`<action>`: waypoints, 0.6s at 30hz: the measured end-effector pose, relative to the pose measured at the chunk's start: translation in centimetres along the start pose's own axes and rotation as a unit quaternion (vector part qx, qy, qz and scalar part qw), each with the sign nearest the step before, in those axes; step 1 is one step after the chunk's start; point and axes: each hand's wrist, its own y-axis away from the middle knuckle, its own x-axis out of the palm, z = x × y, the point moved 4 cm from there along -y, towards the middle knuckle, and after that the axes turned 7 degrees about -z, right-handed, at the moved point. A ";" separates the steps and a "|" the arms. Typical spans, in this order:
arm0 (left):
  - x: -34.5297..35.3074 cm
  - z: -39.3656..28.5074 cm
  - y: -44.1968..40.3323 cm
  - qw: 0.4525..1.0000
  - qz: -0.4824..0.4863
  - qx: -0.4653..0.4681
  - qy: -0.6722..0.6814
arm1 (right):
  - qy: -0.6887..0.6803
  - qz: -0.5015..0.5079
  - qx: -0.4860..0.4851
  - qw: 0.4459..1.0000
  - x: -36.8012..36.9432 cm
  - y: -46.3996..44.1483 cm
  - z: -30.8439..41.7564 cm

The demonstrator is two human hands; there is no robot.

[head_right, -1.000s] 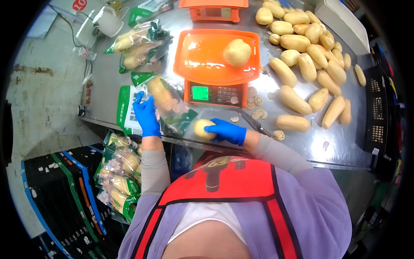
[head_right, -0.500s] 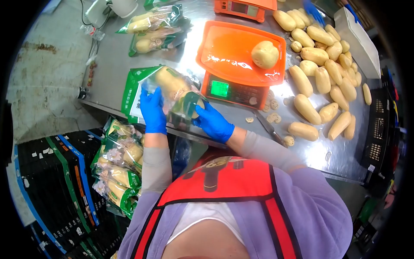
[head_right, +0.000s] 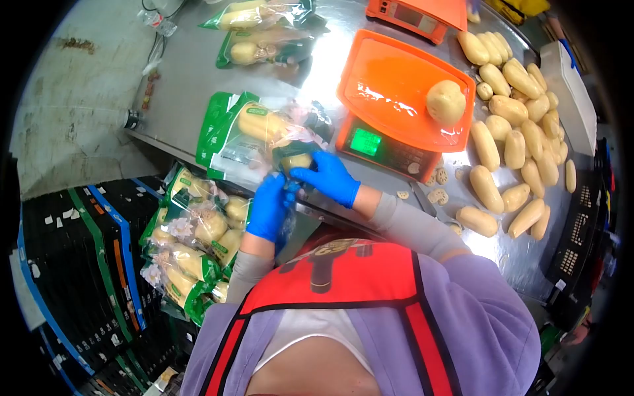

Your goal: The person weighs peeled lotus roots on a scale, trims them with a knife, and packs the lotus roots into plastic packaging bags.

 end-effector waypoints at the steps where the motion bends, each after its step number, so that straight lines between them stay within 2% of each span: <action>1: -0.1 -0.6 0.1 0.998 0.013 0.054 -0.009 | 0.111 0.020 0.025 0.993 0.1 0.1 0.1; 2: -0.2 -1.0 0.3 0.998 0.008 0.056 -0.007 | 0.166 -0.003 -0.033 0.985 0.4 -0.1 0.5; 3: -0.2 -1.5 0.7 0.997 0.011 0.055 -0.052 | 0.165 0.001 -0.034 0.986 0.6 -0.4 0.6; 5: -0.5 -2.0 1.0 0.994 0.011 0.054 -0.098 | 0.261 0.025 -0.126 0.957 1.1 -1.2 1.5; 6: -0.8 -2.0 0.9 0.981 0.042 0.062 -0.181 | 0.259 0.027 -0.127 0.957 1.2 -1.7 1.2; 7: -0.9 -1.9 1.0 0.959 0.071 0.070 -0.263 | 0.203 0.033 -0.118 0.971 1.5 -2.4 0.5; 9: -0.3 -1.6 1.5 0.971 0.069 0.058 -0.222 | 0.144 0.042 -0.107 0.983 2.5 -3.5 -1.5; 10: 0.0 -1.4 1.6 0.980 0.070 0.047 -0.179 | 0.264 -0.001 -0.240 0.934 3.3 -3.7 -1.0; 13: 0.0 -0.1 0.9 0.992 0.059 0.045 -0.104 | 0.380 0.138 -0.105 0.909 5.0 -4.6 -2.5; 15: -0.3 0.3 0.4 0.993 0.035 0.034 -0.105 | 0.270 0.083 -0.169 0.944 5.1 -4.4 0.2; 16: -0.4 0.5 0.2 0.994 0.011 0.024 -0.104 | 0.351 0.150 -0.083 0.921 5.3 -5.0 1.4; 18: -0.5 0.3 0.2 0.994 0.010 0.024 -0.106 | 0.374 0.144 -0.090 0.912 4.8 -5.2 1.0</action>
